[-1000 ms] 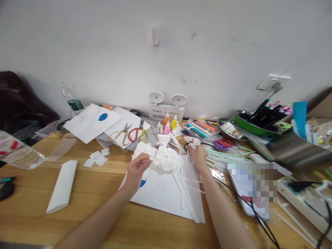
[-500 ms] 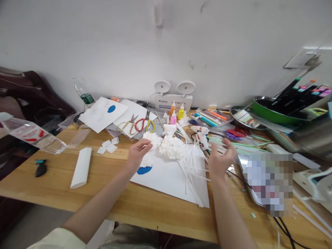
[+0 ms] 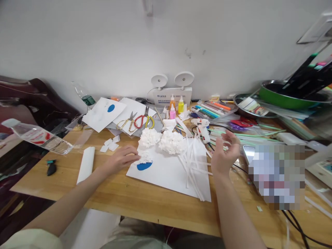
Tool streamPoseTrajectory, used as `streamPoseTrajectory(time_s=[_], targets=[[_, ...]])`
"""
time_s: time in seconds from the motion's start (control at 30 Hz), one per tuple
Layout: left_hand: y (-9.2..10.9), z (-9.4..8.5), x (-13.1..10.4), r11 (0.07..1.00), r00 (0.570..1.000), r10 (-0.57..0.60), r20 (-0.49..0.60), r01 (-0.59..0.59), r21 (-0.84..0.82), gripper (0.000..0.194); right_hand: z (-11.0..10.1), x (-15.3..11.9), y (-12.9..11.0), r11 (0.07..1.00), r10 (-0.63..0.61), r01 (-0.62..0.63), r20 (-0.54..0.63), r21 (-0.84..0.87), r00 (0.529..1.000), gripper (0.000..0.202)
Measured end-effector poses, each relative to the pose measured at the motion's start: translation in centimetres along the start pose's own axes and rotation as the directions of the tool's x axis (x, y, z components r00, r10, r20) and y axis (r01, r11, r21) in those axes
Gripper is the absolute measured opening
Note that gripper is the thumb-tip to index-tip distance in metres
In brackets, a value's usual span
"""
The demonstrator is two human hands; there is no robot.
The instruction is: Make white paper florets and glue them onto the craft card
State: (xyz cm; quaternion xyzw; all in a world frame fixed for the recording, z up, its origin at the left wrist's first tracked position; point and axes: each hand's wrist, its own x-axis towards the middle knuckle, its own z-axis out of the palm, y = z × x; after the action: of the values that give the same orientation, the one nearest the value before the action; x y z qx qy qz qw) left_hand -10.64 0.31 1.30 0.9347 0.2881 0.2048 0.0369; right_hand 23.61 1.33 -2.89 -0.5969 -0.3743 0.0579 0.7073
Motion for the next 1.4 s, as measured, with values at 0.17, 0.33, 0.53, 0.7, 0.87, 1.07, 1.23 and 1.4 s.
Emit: streamPoseTrajectory(time_s=[0.17,0.33,0.53,0.7,0.87,1.07,1.23,1.4], targets=[[0.0,0.7,1.0,0.948,0.960,0.226,0.165,-0.256,0.188,0.021,0.1,0.3,0.2,0.997,0.024,-0.020,-0.044,0.081,0.999,0.030],[-0.9,1.5,1.6,0.896,0.910,0.344,0.234,-0.392,0.209,0.017,0.0,0.4,0.0,0.996,0.044,-0.041,-0.040,0.080,0.998,0.028],[-1.4,1.8,2.2,0.858,0.871,0.412,0.268,-0.470,0.207,0.018,0.1,0.6,-0.1,0.992,0.065,-0.059,-0.047,0.109,0.997,0.025],[-1.5,1.8,2.3,0.843,0.856,0.412,0.312,-0.488,0.225,0.021,0.0,0.7,-0.1,0.993,0.061,-0.056,-0.044,0.106,0.997,0.024],[-1.5,1.7,2.5,0.820,0.838,0.434,0.331,-0.520,0.240,0.021,0.0,0.7,-0.2,0.993,0.051,-0.047,-0.039,0.109,0.998,0.022],[-1.4,1.8,2.8,0.793,0.805,0.455,0.381,-0.561,0.238,0.021,0.0,0.8,-0.1,0.993,0.062,-0.057,-0.047,0.100,0.997,0.024],[-1.2,1.8,3.0,0.767,0.796,0.472,0.378,-0.582,0.269,0.020,0.2,0.8,0.1,0.995,0.056,-0.053,-0.042,0.084,0.998,0.025],[-0.6,1.5,3.2,0.744,0.791,0.487,0.370,-0.598,0.299,0.017,0.1,0.8,-0.1,0.993,0.051,-0.046,-0.044,0.113,0.998,0.025]])
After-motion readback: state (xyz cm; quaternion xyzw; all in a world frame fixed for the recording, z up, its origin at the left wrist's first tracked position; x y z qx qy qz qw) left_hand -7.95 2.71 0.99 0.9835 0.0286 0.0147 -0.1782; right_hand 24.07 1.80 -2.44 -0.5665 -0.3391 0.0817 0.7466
